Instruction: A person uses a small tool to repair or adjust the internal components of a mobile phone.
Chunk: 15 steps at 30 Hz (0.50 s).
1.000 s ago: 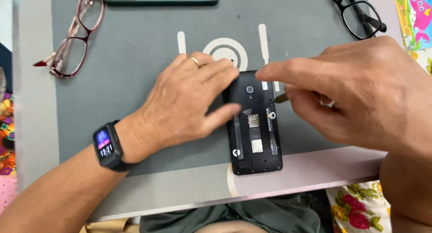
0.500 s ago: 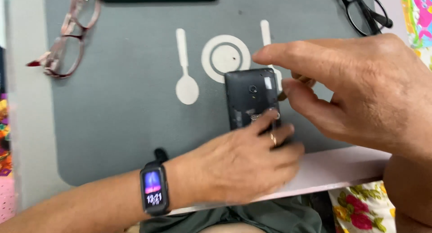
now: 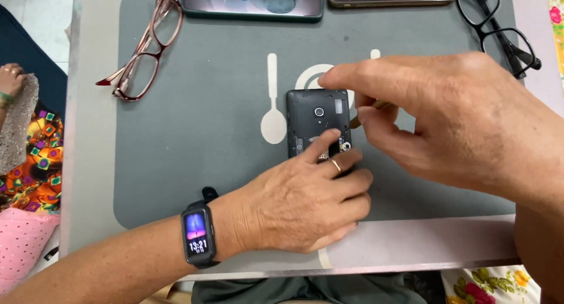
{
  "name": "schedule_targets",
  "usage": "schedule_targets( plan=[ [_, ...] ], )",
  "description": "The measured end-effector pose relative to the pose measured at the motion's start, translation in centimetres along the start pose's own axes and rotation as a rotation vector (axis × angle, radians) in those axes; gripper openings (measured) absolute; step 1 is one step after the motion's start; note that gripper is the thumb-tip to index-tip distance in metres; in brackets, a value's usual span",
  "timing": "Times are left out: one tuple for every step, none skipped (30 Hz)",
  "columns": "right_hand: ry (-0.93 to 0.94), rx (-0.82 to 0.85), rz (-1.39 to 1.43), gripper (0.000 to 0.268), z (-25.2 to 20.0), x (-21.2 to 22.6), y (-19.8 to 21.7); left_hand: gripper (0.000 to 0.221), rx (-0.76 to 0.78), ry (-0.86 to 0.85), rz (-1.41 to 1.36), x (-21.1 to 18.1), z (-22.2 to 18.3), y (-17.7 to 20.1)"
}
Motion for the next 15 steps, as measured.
schedule_targets(
  plan=[
    [-0.025,0.005,-0.034,0.047,0.1,-0.1,-0.1,0.026,-0.003,-0.002,-0.014,-0.2,-0.1,-0.1],
    [-0.05,0.011,-0.069,0.045,0.1,-0.2,-0.2,0.025,-0.008,-0.006,-0.027,-0.4,-0.2,-0.1],
    [-0.048,0.01,-0.07,0.045,0.2,-0.2,-0.2,0.025,-0.009,-0.006,-0.025,-0.5,-0.2,-0.1],
    [-0.07,0.011,-0.049,0.041,0.2,-0.4,-0.2,0.028,0.011,-0.006,-0.081,-0.5,-0.2,-0.2],
    [-0.093,0.012,-0.027,0.038,0.3,-0.6,-0.2,0.032,0.031,-0.005,-0.137,-0.6,-0.2,-0.3],
    [-0.093,0.012,-0.029,0.038,0.3,-0.7,-0.2,0.032,0.03,-0.006,-0.137,-0.7,-0.3,-0.3],
    [-0.098,0.0,-0.031,0.037,0.3,-0.8,-0.2,0.028,0.025,0.006,-0.201,-0.7,-0.4,-0.3],
    [-0.103,-0.013,-0.032,0.036,0.2,-0.9,-0.2,0.024,0.021,0.019,-0.265,-0.7,-0.4,-0.4],
    [-0.103,-0.013,-0.034,0.036,0.2,-0.9,-0.3,0.024,0.021,0.018,-0.264,-0.4,-0.3,0.4],
    [-0.156,-0.013,-0.046,0.039,0.0,-1.4,-0.4,0.014,-0.132,-0.014,-0.391,-0.2,0.0,2.2],
    [-0.209,-0.012,-0.057,0.043,-0.2,-1.9,-0.5,0.017,-0.286,-0.05,-0.515,0.2,0.0,3.9],
    [-0.209,-0.01,-0.061,0.043,-0.3,-2.0,-0.6,0.017,-0.289,-0.052,-0.516,0.8,-0.1,4.6],
    [-0.198,-0.02,-0.053,0.041,-0.5,-2.0,-0.7,0.02,-0.384,0.056,-0.381,2.1,-0.4,5.7],
    [-0.186,-0.032,-0.044,0.039,-0.6,-2.0,-0.8,0.025,-0.473,0.166,-0.242,3.3,-0.9,7.0],
    [-0.185,-0.032,-0.046,0.039,-0.4,-1.9,-0.3,0.025,-0.474,0.165,-0.242,4.5,-1.7,6.4]
  ],
)
Point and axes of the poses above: each hand's wrist, its own z-axis towards the middle knuckle, its own y-axis out of the back of the hand, x = y × z, the point moved 7 cm from there along z, towards the middle knuckle, and after that the axes turned 11 degrees about -z, right-handed, at the moved point
